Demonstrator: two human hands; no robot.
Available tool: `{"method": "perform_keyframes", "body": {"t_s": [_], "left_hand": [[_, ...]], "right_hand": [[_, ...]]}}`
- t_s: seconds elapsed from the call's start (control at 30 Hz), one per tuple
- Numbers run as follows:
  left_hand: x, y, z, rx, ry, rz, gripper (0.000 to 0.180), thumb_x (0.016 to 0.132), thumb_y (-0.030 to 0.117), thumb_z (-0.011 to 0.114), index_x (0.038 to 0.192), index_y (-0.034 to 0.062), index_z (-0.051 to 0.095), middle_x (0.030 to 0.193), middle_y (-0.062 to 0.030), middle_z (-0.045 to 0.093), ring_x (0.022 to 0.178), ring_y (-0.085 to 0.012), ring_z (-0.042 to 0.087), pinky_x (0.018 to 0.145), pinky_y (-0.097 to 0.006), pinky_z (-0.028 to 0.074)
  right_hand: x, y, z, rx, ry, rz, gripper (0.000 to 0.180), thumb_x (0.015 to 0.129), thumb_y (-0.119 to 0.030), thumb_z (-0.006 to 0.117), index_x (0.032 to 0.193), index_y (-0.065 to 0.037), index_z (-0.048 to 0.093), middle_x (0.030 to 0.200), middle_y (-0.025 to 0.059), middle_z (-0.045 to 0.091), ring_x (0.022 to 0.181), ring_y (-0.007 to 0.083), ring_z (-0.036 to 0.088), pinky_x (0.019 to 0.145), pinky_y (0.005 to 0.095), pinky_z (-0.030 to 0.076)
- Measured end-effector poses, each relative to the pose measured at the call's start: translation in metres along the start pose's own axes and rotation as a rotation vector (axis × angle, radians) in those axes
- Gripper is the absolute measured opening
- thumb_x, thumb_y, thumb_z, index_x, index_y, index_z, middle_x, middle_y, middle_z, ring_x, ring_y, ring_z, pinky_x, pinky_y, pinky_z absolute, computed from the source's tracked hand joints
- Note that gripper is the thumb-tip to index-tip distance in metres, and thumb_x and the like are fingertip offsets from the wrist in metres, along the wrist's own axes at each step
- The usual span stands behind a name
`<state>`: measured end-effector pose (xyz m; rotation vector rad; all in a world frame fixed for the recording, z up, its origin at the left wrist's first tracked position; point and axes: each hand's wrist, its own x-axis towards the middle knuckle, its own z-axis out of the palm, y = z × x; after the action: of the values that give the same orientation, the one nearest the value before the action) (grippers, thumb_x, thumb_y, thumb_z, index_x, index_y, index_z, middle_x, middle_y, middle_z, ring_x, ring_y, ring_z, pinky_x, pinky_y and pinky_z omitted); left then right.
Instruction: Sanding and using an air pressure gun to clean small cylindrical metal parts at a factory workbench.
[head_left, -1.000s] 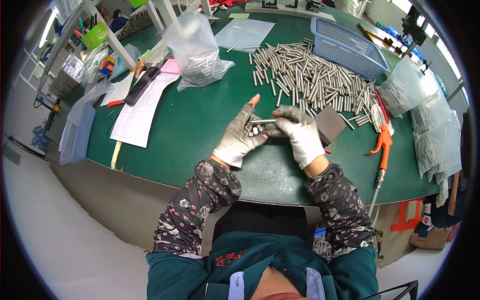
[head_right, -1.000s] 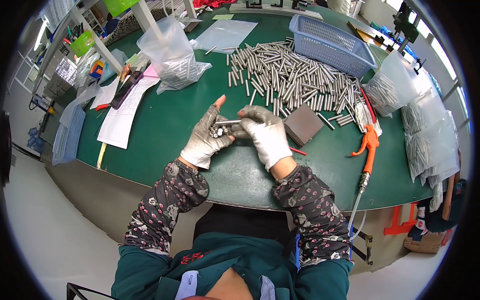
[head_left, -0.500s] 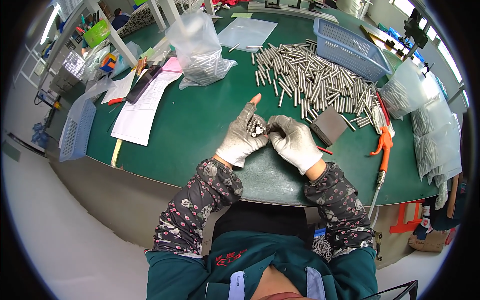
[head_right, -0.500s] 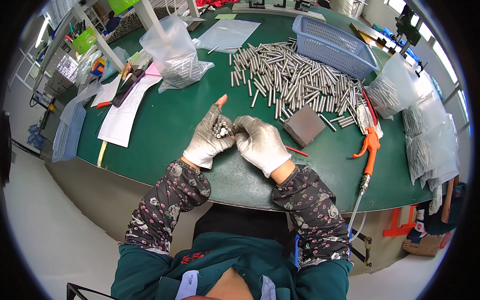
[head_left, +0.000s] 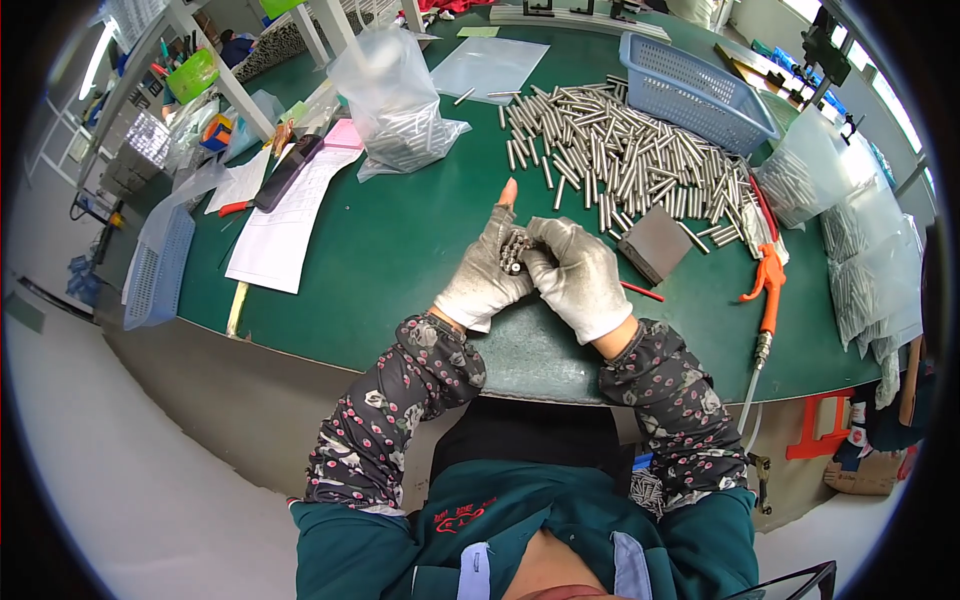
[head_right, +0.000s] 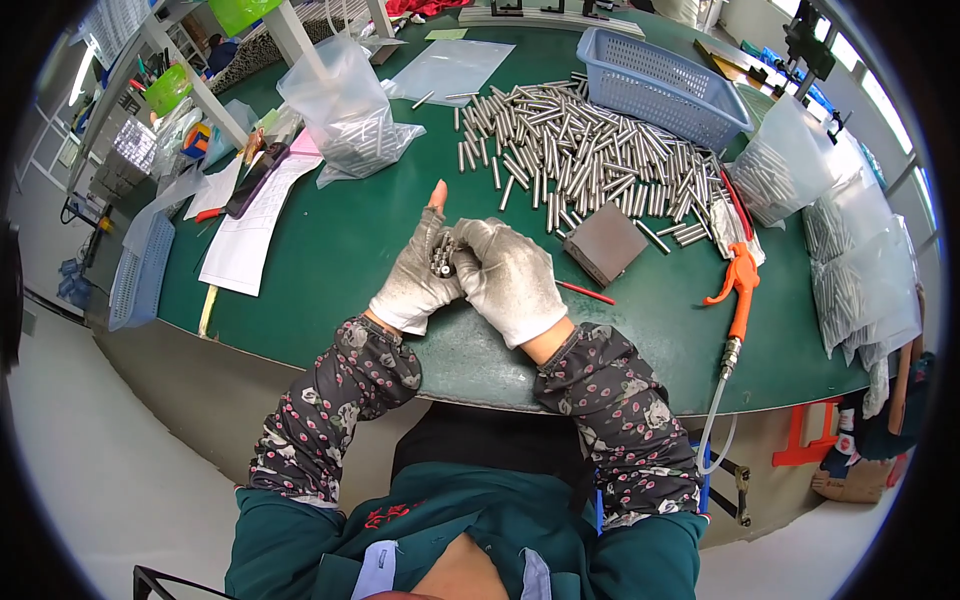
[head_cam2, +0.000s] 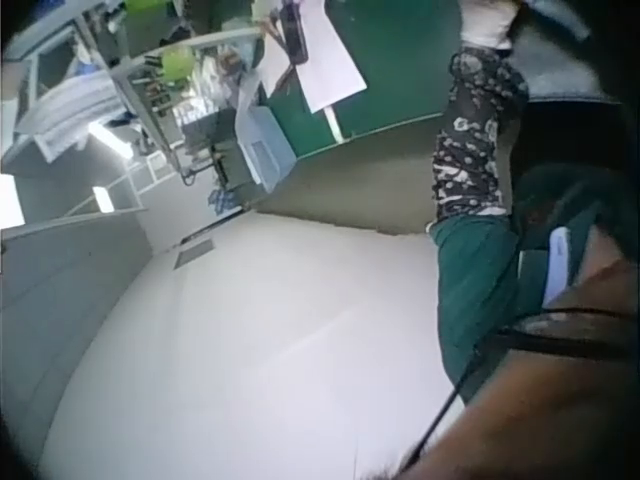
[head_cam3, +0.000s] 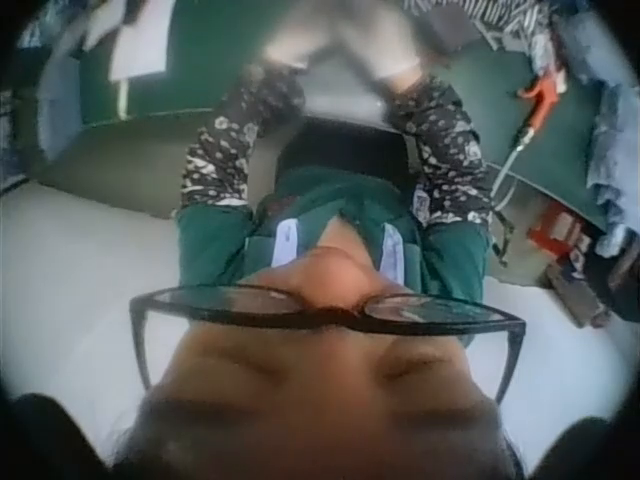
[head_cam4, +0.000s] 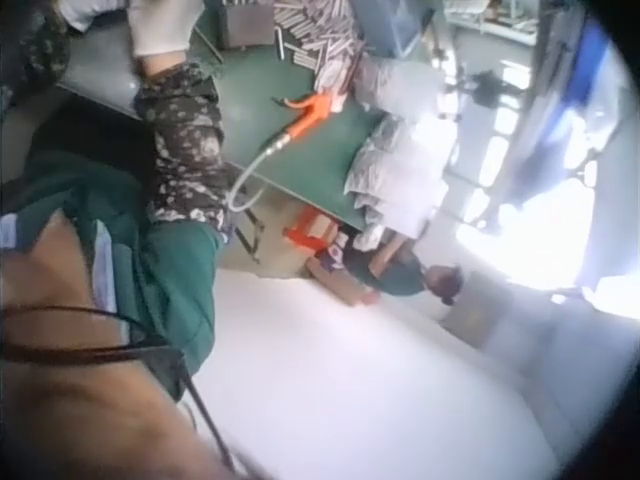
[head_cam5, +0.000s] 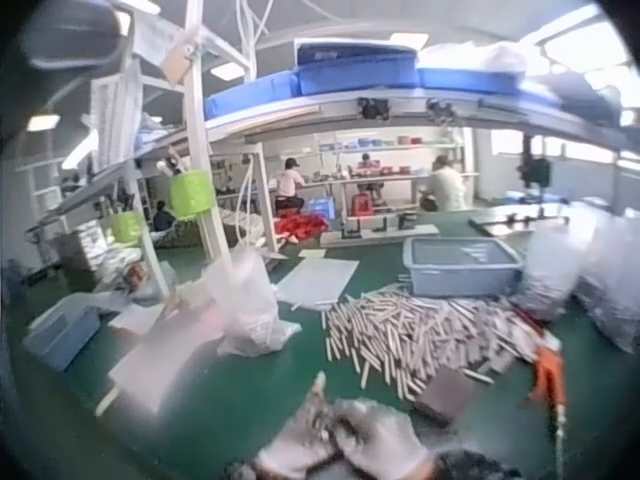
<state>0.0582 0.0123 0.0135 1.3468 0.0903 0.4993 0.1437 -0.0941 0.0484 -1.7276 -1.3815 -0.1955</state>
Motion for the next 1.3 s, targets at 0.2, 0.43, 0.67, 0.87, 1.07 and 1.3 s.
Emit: {"method": "perform_keyframes", "body": {"t_s": [0.2, 0.43, 0.67, 0.87, 1.07, 1.3], "left_hand": [[0.005, -0.009, -0.009, 0.333, -0.022, 0.183, 0.109, 0.064, 0.007, 0.077, 0.139, 0.0062, -0.003, 0.091, 0.0004, 0.053, 0.08, -0.0075, 0.05, 0.077, -0.02, 0.043], [0.005, -0.017, -0.009, 0.349, 0.038, 0.252, 0.104, 0.066, 0.008, 0.075, 0.139, 0.0039, 0.0, 0.091, 0.0002, 0.052, 0.079, -0.0078, 0.049, 0.077, -0.02, 0.042], [0.004, -0.017, -0.008, 0.289, 0.045, 0.235, 0.108, 0.061, 0.003, 0.075, 0.14, 0.0095, 0.001, 0.106, -0.0034, 0.048, 0.086, -0.0095, 0.049, 0.077, -0.021, 0.043], [0.001, -0.011, -0.006, 0.292, 0.055, 0.197, 0.117, 0.057, 0.003, 0.079, 0.14, 0.0127, -0.003, 0.11, -0.0041, 0.047, 0.089, -0.0098, 0.049, 0.076, -0.021, 0.043], [0.002, -0.021, -0.004, 0.087, 0.004, 0.196, 0.118, 0.058, 0.001, 0.078, 0.139, 0.015, -0.006, 0.11, -0.0041, 0.046, 0.09, -0.0113, 0.05, 0.08, -0.023, 0.044], [0.004, -0.053, -0.01, -0.277, -0.009, 0.092, 0.058, 0.087, 0.044, 0.045, 0.132, 0.016, 0.022, 0.103, -0.0067, 0.049, 0.095, -0.0164, 0.052, 0.086, -0.032, 0.045]], "right_hand": [[-0.007, -0.011, -0.007, -0.035, -0.138, -0.065, 0.017, 0.071, -0.009, 0.062, 0.088, -0.006, 0.061, 0.069, 0.0137, 0.06, 0.062, 0.0294, 0.06, 0.056, 0.0346, 0.048], [-0.003, -0.009, 0.001, -0.07, -0.243, 0.033, 0.026, 0.072, -0.014, 0.06, 0.098, -0.008, 0.061, 0.071, 0.0176, 0.06, 0.063, 0.0324, 0.06, 0.059, 0.0373, 0.049], [0.011, -0.002, -0.004, 0.011, -0.381, 0.079, 0.031, 0.073, -0.016, 0.059, 0.103, -0.009, 0.059, 0.072, 0.0182, 0.06, 0.065, 0.0328, 0.06, 0.06, 0.0364, 0.049], [0.017, -0.002, -0.01, 0.008, -0.57, 0.157, 0.037, 0.073, -0.017, 0.059, 0.109, -0.008, 0.057, 0.075, 0.0187, 0.061, 0.068, 0.0318, 0.061, 0.064, 0.0354, 0.049], [-0.001, 0.005, -0.008, 0.103, -0.389, 0.04, 0.033, 0.074, -0.02, 0.056, 0.106, -0.012, 0.057, 0.074, 0.0161, 0.061, 0.068, 0.0337, 0.059, 0.064, 0.0403, 0.048], [-0.006, -0.003, -0.009, 0.05, -0.345, 0.138, 0.053, 0.065, -0.02, 0.069, 0.115, -0.01, 0.052, 0.094, 0.0132, 0.05, 0.082, 0.0245, 0.055, 0.074, 0.0327, 0.045]]}}
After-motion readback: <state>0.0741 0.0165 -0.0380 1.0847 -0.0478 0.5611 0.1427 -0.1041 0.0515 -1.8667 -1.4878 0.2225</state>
